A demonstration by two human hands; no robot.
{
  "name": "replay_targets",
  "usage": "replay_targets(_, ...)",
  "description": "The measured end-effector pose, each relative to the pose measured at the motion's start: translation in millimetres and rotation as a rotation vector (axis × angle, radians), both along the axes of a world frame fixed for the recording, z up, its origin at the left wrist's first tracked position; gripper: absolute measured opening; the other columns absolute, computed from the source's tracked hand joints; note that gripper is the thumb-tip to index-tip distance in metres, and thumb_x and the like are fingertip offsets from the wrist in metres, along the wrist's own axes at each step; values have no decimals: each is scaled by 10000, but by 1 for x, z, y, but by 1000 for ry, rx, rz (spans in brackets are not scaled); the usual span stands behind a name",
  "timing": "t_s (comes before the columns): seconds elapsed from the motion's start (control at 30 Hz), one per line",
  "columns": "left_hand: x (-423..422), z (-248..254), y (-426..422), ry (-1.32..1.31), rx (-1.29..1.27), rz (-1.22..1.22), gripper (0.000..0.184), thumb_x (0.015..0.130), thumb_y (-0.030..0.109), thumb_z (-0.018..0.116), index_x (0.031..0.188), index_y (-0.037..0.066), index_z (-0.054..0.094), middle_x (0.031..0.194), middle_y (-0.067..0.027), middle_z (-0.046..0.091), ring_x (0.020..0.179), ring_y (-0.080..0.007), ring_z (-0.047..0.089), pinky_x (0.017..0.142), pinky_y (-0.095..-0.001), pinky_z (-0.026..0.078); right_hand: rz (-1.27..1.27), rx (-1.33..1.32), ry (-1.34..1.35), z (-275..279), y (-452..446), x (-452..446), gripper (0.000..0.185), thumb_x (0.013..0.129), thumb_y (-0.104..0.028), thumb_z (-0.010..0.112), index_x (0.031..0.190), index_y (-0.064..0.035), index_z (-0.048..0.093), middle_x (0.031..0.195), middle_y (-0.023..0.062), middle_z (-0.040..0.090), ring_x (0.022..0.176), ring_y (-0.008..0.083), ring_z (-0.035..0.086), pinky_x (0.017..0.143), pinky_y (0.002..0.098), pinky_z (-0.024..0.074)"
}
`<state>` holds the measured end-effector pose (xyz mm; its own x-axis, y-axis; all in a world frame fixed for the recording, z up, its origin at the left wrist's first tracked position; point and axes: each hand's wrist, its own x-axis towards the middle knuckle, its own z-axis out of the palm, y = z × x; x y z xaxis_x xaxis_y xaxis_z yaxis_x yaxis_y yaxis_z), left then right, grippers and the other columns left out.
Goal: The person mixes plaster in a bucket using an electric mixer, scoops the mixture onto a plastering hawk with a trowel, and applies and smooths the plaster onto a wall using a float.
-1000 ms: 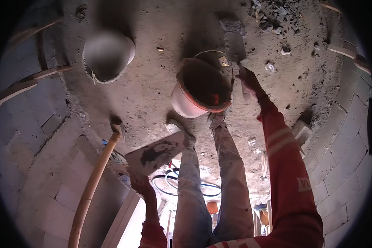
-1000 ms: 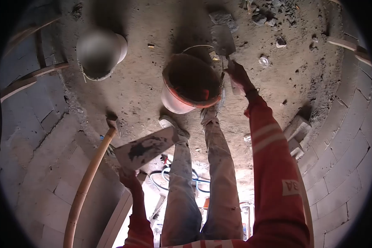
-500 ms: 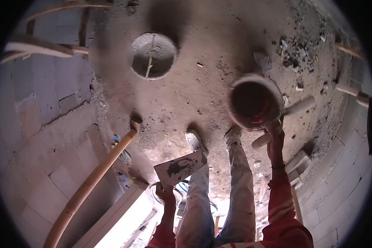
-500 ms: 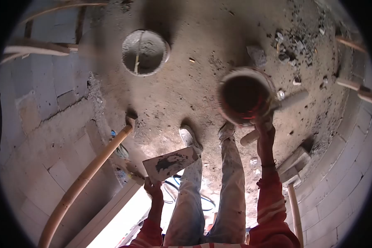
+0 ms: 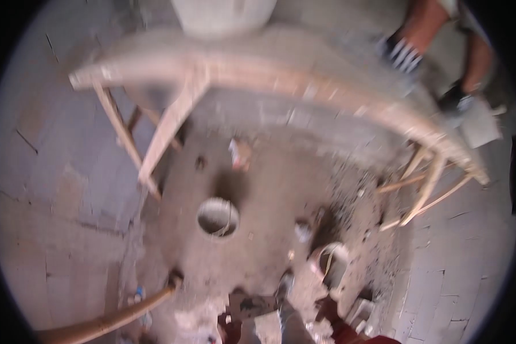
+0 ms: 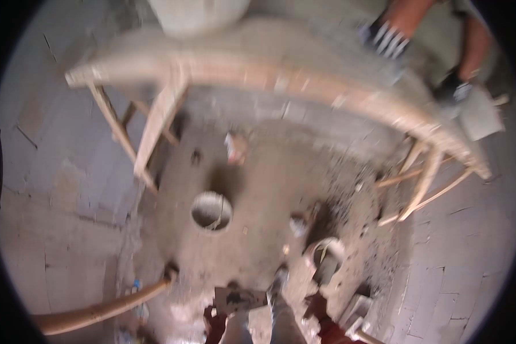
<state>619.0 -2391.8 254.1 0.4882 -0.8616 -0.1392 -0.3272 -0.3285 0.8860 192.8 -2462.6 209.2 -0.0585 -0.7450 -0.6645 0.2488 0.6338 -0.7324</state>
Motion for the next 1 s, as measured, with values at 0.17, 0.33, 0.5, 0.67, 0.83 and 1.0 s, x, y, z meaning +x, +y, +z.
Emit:
replay_targets(0.17, -7, 121, -69, 395, -126, -76, 331, 789, -25, 691, 1097, -51, 572, 983, -105, 612, 917, -183, 612, 699, -323, 562, -152, 130, -446, 110, 28, 100, 617, 1007, -475, 507, 1461, -96, 331, 1407, 222, 435, 1246, 403, 492, 1026, 588, 436)
replay_targets(0.33, 2, 215, -99, 460, -82, -287, 275, 824, 42, 672, 1082, -33, 612, 990, -94, 626, 898, -167, 594, 710, -310, 534, -383, 111, -800, 219, 12, 135, 358, 1006, -252, 530, 1328, -101, 488, 1197, 132, 589, 1164, 309, 564, 1067, 517, 437)
replay_targets(0.5, -14, 286, -115, 682, 55, -411, 442, 758, 59, 710, 1145, -79, 546, 1028, -176, 650, 961, -288, 686, 789, -417, 618, -467, -106, -830, 264, -14, 119, 313, 965, -193, 615, 1228, -50, 527, 1098, 90, 591, 1076, 267, 592, 985, 487, 513)
replay_targets(0.67, -29, 325, -120, 746, 73, -620, 450, 789, 37, 764, 1193, -61, 589, 1062, -133, 677, 969, -237, 680, 918, -387, 546, -614, -162, -587, 299, -27, 101, 289, 908, -64, 627, 1176, -37, 523, 1072, 131, 597, 959, 299, 628, 825, 456, 582)
replay_targets(0.83, 6, 278, -131, 919, 223, -672, 330, 923, 279, 617, 1130, 23, 620, 1181, -158, 650, 1156, -330, 615, 993, -483, 481, -708, -311, -379, 309, -28, 80, 331, 860, -63, 651, 1170, -42, 537, 1036, 113, 606, 895, 275, 640, 744, 432, 589)
replay_targets(1.0, 9, 328, -152, 728, 167, -479, 315, 946, 303, 571, 1109, 38, 620, 1163, -117, 657, 1033, -265, 684, 892, -406, 521, -606, -457, -214, 332, -28, 67, 289, 856, -133, 679, 1111, -41, 578, 1000, 94, 627, 892, 250, 656, 781, 421, 583)
